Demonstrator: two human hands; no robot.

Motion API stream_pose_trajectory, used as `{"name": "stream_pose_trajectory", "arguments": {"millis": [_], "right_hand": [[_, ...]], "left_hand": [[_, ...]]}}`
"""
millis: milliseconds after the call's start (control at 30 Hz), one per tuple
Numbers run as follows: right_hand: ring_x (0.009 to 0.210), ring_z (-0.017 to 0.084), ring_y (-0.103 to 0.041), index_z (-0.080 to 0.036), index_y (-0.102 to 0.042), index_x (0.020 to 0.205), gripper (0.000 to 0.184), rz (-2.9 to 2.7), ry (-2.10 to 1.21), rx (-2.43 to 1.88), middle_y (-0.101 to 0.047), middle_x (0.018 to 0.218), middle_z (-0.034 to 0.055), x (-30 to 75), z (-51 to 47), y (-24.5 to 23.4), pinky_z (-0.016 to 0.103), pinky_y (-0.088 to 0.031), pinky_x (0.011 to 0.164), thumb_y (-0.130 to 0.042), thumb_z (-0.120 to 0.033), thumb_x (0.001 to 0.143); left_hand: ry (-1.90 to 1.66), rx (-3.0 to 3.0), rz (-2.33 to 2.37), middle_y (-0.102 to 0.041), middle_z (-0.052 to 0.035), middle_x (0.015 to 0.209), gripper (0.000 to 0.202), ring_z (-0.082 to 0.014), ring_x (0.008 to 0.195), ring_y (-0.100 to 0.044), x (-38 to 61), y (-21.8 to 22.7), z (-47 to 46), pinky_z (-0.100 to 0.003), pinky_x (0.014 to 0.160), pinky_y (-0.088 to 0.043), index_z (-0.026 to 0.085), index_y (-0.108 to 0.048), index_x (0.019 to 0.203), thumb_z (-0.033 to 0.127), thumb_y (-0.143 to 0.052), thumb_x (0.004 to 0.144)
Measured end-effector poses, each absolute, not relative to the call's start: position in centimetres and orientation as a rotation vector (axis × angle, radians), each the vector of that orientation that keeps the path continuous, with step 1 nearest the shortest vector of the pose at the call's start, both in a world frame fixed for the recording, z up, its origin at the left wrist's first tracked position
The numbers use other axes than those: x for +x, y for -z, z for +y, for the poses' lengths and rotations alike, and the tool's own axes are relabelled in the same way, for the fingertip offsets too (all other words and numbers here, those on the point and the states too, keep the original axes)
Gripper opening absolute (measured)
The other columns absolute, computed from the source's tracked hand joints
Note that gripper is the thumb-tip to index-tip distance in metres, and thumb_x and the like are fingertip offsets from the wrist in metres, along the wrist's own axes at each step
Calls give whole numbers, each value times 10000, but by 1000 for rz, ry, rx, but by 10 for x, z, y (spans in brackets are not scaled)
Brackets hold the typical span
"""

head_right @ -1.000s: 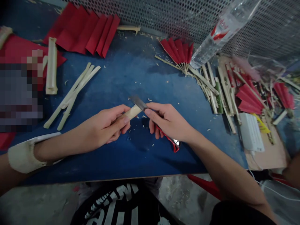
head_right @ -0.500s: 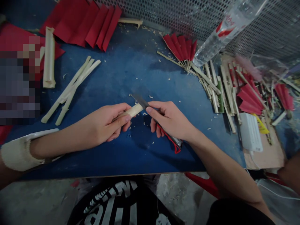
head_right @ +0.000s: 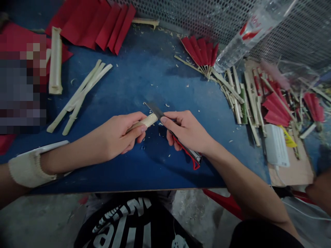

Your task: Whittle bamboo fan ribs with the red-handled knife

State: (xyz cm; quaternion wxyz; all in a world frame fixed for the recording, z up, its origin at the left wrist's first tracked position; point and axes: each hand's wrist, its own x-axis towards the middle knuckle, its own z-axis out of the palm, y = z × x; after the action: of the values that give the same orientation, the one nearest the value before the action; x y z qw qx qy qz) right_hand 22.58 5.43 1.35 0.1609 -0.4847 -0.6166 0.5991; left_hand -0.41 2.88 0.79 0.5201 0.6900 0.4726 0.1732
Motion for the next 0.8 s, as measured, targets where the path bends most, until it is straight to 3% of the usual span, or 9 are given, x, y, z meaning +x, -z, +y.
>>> {"name": "stream_pose_trajectory", "arguments": {"millis": [233, 400, 500, 667, 733, 800], "right_hand": [[337, 95, -541, -217, -657, 865, 362, -1834, -1595, -1397, -638, 526, -35, 221, 52, -14, 216, -368, 324, -628, -544, 1018], [423, 103, -541, -238, -662, 779, 465, -1941, -1056, -1428, -600, 586, -18, 225, 40, -25, 283, -453, 458, -483, -532, 1093], [536, 155, -604, -285, -756, 950, 460, -2104, -768, -1397, -607, 652, 6, 229, 29, -36, 333, -483, 544, -389, -505, 1120], [769, 232, -705, -309, -748, 1262, 353, -2410, -120, -1236, -745, 869, 65, 238, 28, -40, 364, -458, 620, -481, -460, 1087], [775, 226, -693, -256, -742, 1229, 399, -2577, -8, -1210, -762, 902, 82, 241, 36, -35, 351, -416, 617, -450, -493, 1096], [748, 218, -666, -213, -739, 1058, 535, -2754, 38, -1200, -751, 880, 94, 244, 47, -31, 338, -370, 602, -343, -569, 1112]], "left_hand": [[-417, 1699, 1144, -645, 16, 706, 217, -100, 480, -532, -3, -5, 30, -252, 518, -394, 212, -509, 862, 266, -438, 1060], [-411, 1593, 1126, -648, 13, 731, 172, -91, 418, -506, -3, -4, 33, -249, 450, -395, 221, -487, 914, 294, -447, 1064], [-419, 1503, 1134, -630, 20, 720, 119, -88, 396, -493, -2, -1, 33, -242, 425, -401, 223, -476, 959, 282, -447, 1058], [-473, 1538, 1131, -632, 3, 728, 161, -70, 406, -469, -2, 3, 32, -222, 427, -380, 211, -490, 908, 264, -452, 1055], [-451, 1555, 1128, -636, -7, 723, 210, -68, 406, -471, -3, 1, 32, -220, 425, -369, 205, -499, 866, 281, -457, 1057], [-424, 1548, 1142, -638, -11, 719, 228, -69, 408, -481, -4, -3, 32, -219, 431, -374, 200, -516, 854, 280, -451, 1057]]}}
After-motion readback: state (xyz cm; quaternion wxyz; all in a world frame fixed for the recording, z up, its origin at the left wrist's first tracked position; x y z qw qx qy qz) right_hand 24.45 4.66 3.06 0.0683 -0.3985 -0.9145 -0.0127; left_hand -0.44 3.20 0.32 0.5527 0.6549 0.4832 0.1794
